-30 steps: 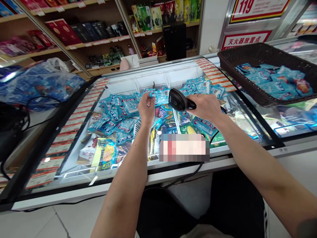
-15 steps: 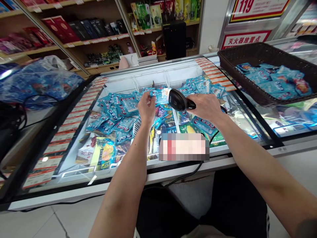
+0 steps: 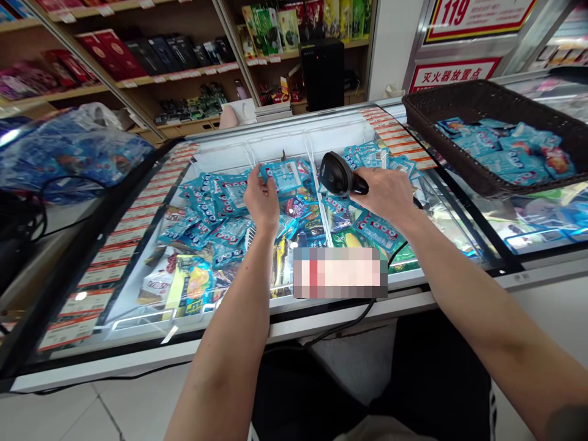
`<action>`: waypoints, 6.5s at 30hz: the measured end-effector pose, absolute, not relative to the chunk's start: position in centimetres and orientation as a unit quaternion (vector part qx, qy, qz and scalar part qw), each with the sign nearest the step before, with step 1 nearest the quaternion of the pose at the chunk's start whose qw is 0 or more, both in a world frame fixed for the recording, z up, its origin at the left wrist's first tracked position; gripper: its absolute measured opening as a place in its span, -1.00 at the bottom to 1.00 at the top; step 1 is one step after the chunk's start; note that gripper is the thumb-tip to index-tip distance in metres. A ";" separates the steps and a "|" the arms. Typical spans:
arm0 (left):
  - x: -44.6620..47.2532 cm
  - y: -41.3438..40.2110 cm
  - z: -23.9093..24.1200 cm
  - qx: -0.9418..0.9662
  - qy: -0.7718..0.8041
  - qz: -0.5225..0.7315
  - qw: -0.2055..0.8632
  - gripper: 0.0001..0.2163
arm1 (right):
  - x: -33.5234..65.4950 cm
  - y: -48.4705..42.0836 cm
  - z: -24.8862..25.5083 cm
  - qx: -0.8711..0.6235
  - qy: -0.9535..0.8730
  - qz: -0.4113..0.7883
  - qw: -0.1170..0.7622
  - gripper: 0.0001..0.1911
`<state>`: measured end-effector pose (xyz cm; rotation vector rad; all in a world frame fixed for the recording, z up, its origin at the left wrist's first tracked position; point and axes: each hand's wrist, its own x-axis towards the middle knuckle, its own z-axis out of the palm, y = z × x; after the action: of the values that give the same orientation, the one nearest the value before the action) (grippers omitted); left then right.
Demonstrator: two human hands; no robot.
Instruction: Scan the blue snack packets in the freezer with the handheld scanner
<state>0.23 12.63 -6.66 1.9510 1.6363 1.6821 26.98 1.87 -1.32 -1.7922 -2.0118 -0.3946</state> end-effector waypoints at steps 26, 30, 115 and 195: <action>5.9 10.0 -5.9 0.912 0.330 0.225 0.090 -0.45 | 27.2 2.1 -0.8 -0.715 -0.654 -0.132 0.210 -0.60; 5.9 9.5 -5.6 0.895 0.362 0.251 0.070 -0.49 | 27.2 2.0 -0.8 -0.717 -0.651 -0.133 0.210 -0.60; 3.1 9.6 -5.4 0.797 0.501 0.323 -0.097 -0.69 | 27.4 2.1 -1.0 -0.664 -0.706 -0.134 0.208 -0.61; 1.8 10.9 -5.8 0.728 0.507 0.460 0.036 -0.57 | 26.9 1.5 -0.9 -0.627 -0.745 -0.110 0.199 -0.63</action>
<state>1.83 10.89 -5.79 2.2364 1.5565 1.4128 26.89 1.51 -0.89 -1.7539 -2.0838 -0.3068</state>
